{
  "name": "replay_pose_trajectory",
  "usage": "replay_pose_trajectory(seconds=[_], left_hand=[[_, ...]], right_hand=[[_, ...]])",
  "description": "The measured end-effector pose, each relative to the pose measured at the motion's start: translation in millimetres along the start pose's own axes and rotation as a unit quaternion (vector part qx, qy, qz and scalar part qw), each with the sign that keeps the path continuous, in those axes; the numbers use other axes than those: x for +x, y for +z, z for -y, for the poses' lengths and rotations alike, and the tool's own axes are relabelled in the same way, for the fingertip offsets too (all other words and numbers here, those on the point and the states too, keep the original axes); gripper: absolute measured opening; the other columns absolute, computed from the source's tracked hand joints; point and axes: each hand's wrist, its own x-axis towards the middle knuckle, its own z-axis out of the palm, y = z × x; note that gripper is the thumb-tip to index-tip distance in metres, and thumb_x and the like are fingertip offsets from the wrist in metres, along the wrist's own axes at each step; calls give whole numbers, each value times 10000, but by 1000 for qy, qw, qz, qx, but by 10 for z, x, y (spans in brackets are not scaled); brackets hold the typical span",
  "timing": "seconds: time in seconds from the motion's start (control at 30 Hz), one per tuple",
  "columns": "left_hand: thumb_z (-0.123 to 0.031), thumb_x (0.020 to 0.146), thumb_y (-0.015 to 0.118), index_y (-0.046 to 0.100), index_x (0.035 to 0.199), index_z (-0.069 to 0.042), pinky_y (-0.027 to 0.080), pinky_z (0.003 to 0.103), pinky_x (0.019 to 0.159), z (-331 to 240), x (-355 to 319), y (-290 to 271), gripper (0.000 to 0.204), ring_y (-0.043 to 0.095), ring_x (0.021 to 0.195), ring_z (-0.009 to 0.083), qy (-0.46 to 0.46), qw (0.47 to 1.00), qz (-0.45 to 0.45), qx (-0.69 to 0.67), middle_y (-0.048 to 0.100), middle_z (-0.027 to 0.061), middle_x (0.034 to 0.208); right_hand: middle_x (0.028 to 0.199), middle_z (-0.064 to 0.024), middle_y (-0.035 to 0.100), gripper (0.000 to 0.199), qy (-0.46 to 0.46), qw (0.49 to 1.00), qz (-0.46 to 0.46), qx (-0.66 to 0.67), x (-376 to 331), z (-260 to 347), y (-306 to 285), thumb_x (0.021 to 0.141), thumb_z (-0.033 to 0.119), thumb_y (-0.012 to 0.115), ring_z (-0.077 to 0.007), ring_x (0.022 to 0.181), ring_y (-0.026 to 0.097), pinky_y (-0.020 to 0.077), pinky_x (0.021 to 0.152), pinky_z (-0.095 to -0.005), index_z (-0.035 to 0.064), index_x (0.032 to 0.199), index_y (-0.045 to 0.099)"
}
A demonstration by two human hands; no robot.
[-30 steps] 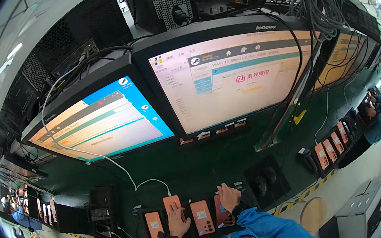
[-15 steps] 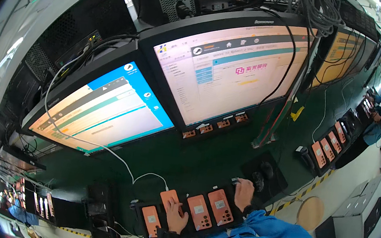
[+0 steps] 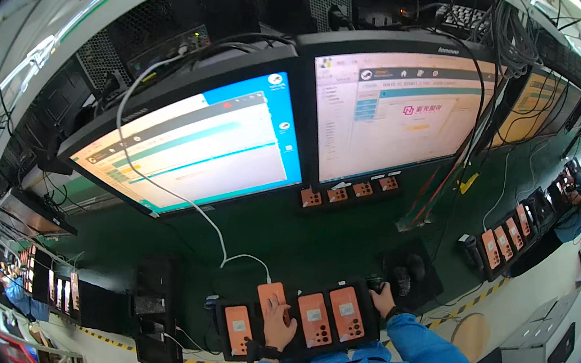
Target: Testing and scanning smartphones at a manufacturing or quality control station.
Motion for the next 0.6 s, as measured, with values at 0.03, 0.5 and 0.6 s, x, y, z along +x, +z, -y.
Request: replay_pose_trajectory(seconds=[0.03, 0.5, 0.6], left_hand=[[-157, 685, 660, 572, 1051, -50, 270, 490, 1062, 71, -23, -13, 392, 289, 1310, 449, 1, 1000, 16, -8, 316, 264, 1425], [-103, 716, 650, 574, 975, -35, 286, 471, 1071, 311, -32, -167, 278, 224, 1348, 448, 38, 992, 65, -101, 312, 223, 1444], [-89, 716, 646, 569, 964, -34, 285, 475, 1073, 321, -41, -173, 265, 218, 1346, 457, 54, 992, 58, -100, 313, 218, 1444]], right_hand=[[986, -138, 537, 404, -23, 998, 12, 62, -87, 159, -36, 764, 115, 681, -222, 899, 522, 444, 784, -353, 21, 1046, 407], [935, -45, 555, 372, 0, 982, 152, 116, -1717, 1256, 458, 833, 14, 629, -123, 774, 557, 488, 656, -283, 61, 1141, 428], [1123, -73, 528, 525, -16, 973, 189, 129, -1791, 1210, 534, 811, 34, 671, -147, 976, 528, 453, 823, -284, 40, 1246, 377]])
